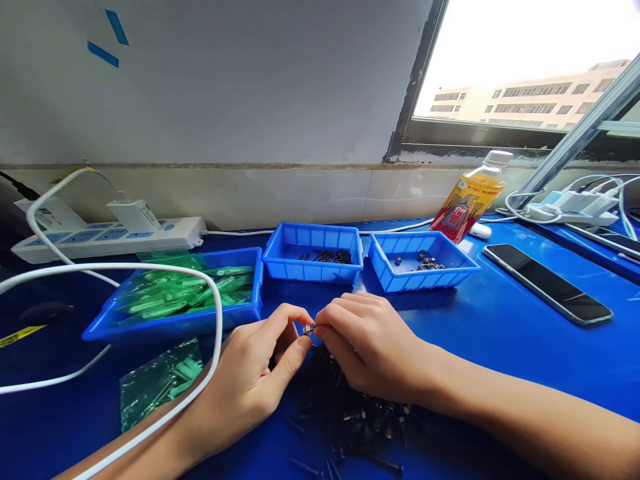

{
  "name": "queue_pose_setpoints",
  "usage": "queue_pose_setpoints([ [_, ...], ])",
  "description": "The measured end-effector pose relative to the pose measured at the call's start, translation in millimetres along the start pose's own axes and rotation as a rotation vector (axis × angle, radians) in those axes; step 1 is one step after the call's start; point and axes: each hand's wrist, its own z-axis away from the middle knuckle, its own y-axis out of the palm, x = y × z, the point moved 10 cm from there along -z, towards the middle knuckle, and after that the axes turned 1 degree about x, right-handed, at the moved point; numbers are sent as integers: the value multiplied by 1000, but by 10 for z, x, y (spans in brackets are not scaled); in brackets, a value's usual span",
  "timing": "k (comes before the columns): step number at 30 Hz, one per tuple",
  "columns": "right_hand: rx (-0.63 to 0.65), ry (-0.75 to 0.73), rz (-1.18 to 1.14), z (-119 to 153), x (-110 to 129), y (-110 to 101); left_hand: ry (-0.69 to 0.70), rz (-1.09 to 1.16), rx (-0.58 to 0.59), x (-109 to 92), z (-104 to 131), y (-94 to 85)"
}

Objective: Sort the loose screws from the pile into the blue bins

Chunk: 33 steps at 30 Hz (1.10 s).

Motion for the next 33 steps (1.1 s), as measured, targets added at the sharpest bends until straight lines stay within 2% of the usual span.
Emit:
queue_pose_setpoints([
  [12, -37, 15, -69, 12, -11, -25, 91, 17, -4, -88, -20, -19],
  [18, -48, -19, -24, 15, 9, -19, 96, 17, 26, -80, -18, 17],
  [25, -49, -21, -14, 9, -2, -13, 78, 23, -52, -17, 12, -14],
  [33, -13, 6, -24, 10, -14, 9, 98, -11, -32, -62, 4, -24],
])
